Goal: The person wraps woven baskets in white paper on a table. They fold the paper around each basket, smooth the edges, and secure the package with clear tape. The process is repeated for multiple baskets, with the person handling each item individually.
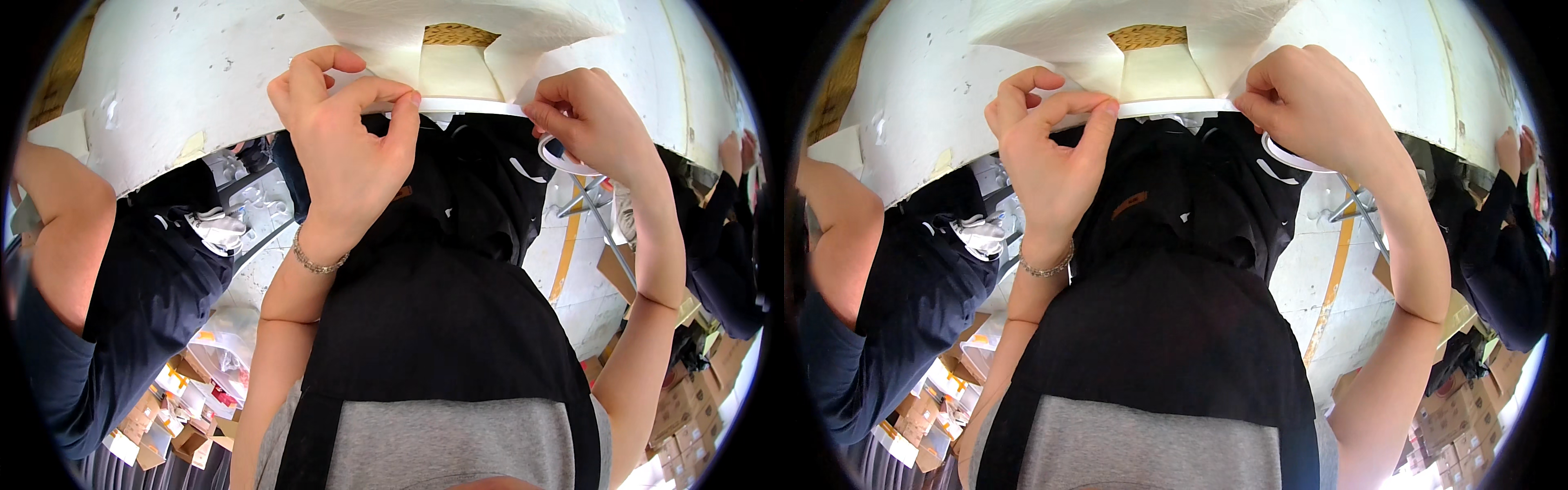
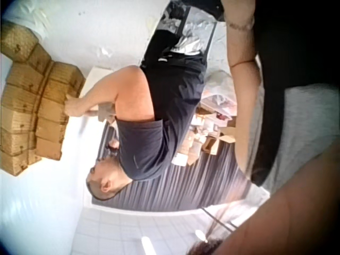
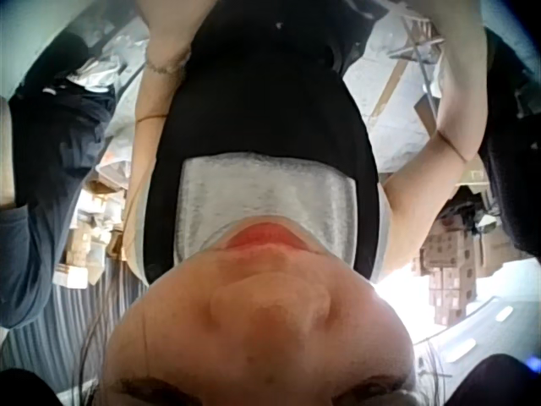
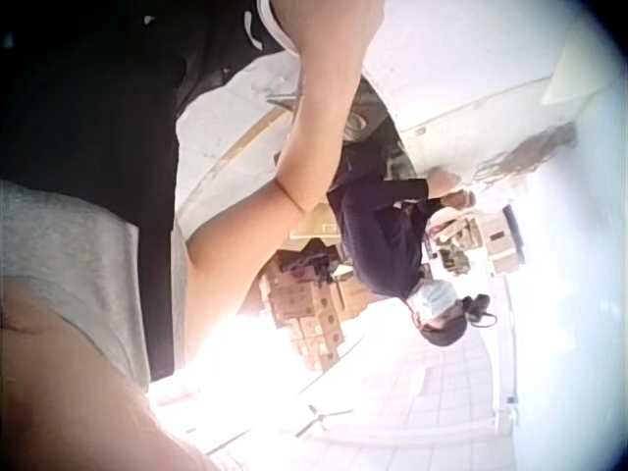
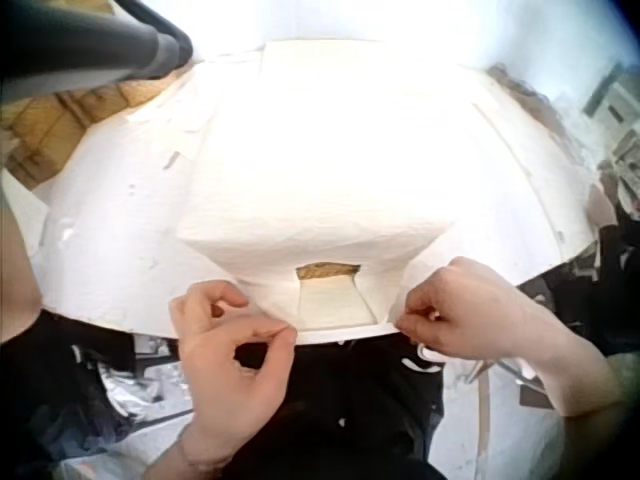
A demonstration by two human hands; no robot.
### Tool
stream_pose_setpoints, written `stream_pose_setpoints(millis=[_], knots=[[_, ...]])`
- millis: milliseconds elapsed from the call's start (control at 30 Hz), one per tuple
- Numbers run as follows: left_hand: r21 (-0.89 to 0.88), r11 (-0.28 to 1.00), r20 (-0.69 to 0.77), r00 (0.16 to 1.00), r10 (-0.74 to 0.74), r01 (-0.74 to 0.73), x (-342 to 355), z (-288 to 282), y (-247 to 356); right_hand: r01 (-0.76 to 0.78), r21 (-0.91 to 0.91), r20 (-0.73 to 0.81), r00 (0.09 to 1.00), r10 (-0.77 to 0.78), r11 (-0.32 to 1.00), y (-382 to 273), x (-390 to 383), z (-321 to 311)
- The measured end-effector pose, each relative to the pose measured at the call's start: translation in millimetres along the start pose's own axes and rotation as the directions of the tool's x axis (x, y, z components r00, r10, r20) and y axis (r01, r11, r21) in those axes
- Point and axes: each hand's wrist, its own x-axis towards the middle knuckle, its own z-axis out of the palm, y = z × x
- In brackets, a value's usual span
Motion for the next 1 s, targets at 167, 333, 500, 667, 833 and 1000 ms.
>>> stream_pose_setpoints(millis=[167,333,500,667,833,1000], knots=[[-0.087,0.995,-0.037,0.998,0.048,-0.051,-1,-10,13,0.206,0.067,-0.185,0.964,-0.191,0.976,8,-18,-5],[-0.453,0.891,0.007,1.000,-0.015,0.016,-5,-10,21,0.305,0.325,-0.414,0.897,-0.156,0.895,8,-35,15],[-0.519,0.838,0.159,0.983,-0.096,0.166,1,-13,31,0.158,0.455,-0.219,0.974,-0.063,0.876,12,-54,11],[-0.402,0.916,-0.113,0.993,-0.044,-0.006,10,-27,29,0.234,0.313,-0.040,0.972,-0.233,0.921,17,-78,0],[-0.383,0.876,0.288,0.863,0.414,-0.293,9,-10,69,0.372,0.120,-0.016,0.928,-0.373,0.920,1,-83,-3],[-0.479,0.845,0.369,0.820,0.439,-0.237,5,3,72,0.380,0.032,-0.076,0.923,-0.377,0.924,0,-92,-4]])
